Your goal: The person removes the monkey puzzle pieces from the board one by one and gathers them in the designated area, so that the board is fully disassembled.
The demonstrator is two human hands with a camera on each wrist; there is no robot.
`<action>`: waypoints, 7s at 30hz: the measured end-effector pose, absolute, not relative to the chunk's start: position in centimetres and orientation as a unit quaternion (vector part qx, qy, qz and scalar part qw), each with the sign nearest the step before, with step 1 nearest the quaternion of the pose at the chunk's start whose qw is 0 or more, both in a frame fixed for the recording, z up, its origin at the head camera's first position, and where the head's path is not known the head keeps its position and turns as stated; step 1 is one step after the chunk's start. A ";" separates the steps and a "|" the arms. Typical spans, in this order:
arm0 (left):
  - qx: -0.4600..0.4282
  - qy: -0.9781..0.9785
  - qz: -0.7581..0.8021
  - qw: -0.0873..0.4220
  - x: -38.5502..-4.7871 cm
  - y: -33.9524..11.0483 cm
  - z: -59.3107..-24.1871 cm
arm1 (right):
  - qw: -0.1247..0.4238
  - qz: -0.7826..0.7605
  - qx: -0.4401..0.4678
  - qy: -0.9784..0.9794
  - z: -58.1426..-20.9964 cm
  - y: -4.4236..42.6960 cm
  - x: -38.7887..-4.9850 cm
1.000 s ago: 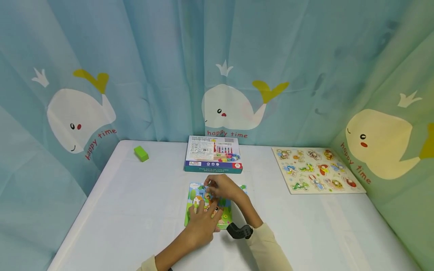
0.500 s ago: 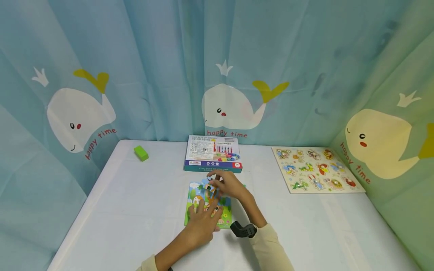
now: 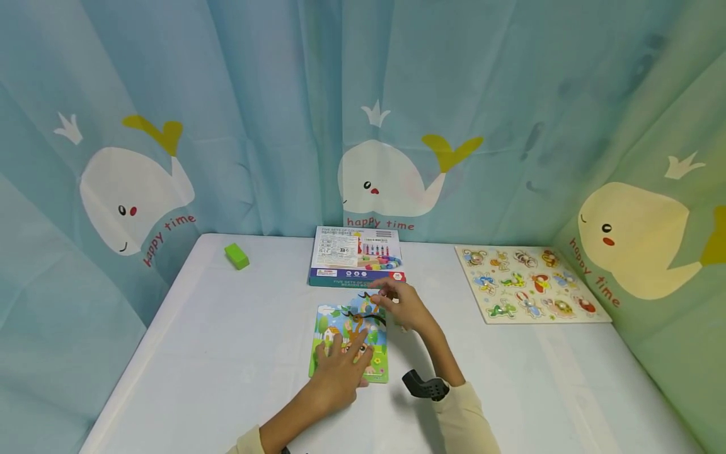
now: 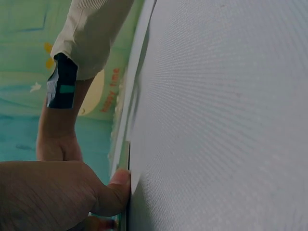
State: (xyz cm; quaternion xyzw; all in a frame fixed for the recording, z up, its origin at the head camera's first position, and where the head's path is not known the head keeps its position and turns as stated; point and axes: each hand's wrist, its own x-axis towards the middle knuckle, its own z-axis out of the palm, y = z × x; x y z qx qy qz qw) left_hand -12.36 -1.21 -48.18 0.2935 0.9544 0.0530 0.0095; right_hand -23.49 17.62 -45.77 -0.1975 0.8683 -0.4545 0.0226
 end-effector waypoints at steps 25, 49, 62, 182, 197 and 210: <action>0.291 0.953 0.072 0.034 -12.4 -1.2 -48.2 | -0.055 -0.444 0.001 0.894 -47.9 28.6 -20.4; 0.294 0.952 0.076 0.025 -12.3 -1.4 -48.2 | -0.052 -0.334 -0.035 0.940 -48.7 29.2 -20.0; 0.299 0.950 0.082 0.024 -12.2 -1.4 -48.1 | -0.025 -0.342 -0.049 0.938 -49.1 29.5 -19.6; 0.326 0.944 -0.008 -0.047 -11.8 -1.7 -47.8 | -0.049 -0.247 -0.201 0.947 -47.9 15.6 -21.0; 0.323 0.945 -0.002 -0.054 -11.5 -1.8 -47.7 | -0.014 -0.370 -0.238 0.898 -47.8 16.7 -20.9; 0.324 0.944 -0.004 -0.065 -11.6 -1.8 -47.9 | -0.067 -0.510 -0.135 0.847 -47.6 20.7 -20.8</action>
